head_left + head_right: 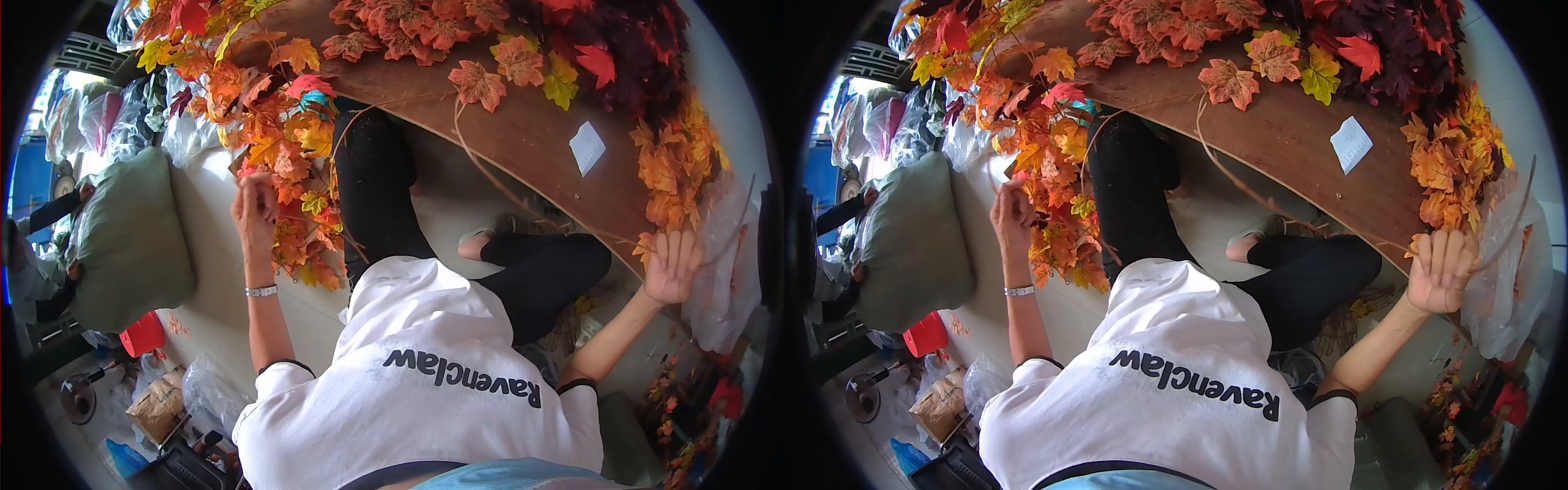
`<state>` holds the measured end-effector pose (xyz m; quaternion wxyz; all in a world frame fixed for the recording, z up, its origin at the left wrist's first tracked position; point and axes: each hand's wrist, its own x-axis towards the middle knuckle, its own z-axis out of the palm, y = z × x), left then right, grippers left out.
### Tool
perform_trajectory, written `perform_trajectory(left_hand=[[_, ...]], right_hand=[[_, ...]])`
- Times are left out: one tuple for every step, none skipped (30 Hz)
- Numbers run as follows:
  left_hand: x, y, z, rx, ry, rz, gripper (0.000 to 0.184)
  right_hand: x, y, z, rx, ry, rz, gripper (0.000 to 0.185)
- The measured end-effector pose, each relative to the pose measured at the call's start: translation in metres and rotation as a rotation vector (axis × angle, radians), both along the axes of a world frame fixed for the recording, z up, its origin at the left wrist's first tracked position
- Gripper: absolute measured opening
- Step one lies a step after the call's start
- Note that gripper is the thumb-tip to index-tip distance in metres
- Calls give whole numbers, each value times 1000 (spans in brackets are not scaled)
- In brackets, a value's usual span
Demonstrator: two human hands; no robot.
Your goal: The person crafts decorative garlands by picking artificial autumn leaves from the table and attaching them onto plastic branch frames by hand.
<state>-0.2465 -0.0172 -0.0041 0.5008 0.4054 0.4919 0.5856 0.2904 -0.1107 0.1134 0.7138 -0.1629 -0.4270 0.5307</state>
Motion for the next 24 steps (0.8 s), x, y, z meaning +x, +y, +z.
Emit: perform_trajectory(left_hand=[[-7, -2, 3, 42, -28, 29, 32], [-15, -2, 2, 33, -24, 69, 32], [-24, -1, 2, 23, -20, 106, 32], [-28, -1, 1, 15, -16, 142, 32], [-27, -1, 0, -47, -9, 121, 31], [-27, -2, -3, -109, 0, 100, 31], [-26, -4, -4, -173, 10, 80, 31], [-21, -6, -3, -185, 40, 10, 31], [-12, -9, 3, -209, 86, -33, 31], [-2, -11, 15, -234, 133, -76, 31], [4, -13, 26, -259, 182, -120, 31], [8, -13, 35, -272, 243, -186, 31], [9, -11, 42, -300, 304, -228, 30], [11, -8, 49, -326, 365, -270, 30], [13, -6, 51, -352, 427, -310, 29], [14, -5, 50, -332, 508, -329, 29], [17, -3, 47, -313, 592, -348, 29], [21, -1, 48, -292, 675, -369, 28], [28, -2, 53, -312, 593, -440, 28], [46, -6, 68, -333, 508, -511, 27], [65, -9, 80, -354, 421, -581, 27], [84, -12, 88, -381, 438, -689, 26], [104, -13, 92, -405, 455, -798, 25], [123, -16, 86, -291, 452, -963, 23]], right_hand=[[5, 0, 1, 34, 21, 24, 29], [15, -1, 2, 68, 41, 45, 29], [18, -2, 6, 102, 59, 65, 29], [18, 1, 6, 61, 56, -15, 29], [16, 6, 3, 32, 41, -29, 27], [13, 13, -2, 3, 26, -42, 26], [11, 17, -4, -30, 13, -54, 25], [9, 17, -3, -16, 48, -8, 23], [12, 14, 0, 14, 87, 33, 23], [15, 9, 4, 42, 128, 73, 23], [17, 3, 10, 70, 170, 113, 23], [18, -4, 19, 82, 200, 65, 22], [21, -11, 25, 132, 205, 103, 22], [27, -19, 32, 183, 209, 141, 21], [31, -27, 38, 234, 215, 180, 21], [32, -35, 44, 278, 279, 192, 19], [32, -43, 50, 323, 345, 204, 18], [37, -52, 56, 349, 368, 220, 17], [44, -62, 63, 375, 389, 234, 16], [47, -72, 70, 414, 398, 233, 16], [50, -82, 79, 452, 405, 233, 15], [54, -90, 87, 492, 410, 235, 15], [57, -100, 96, 497, 386, 160, 14], [60, -109, 106, 504, 360, 84, 14]])
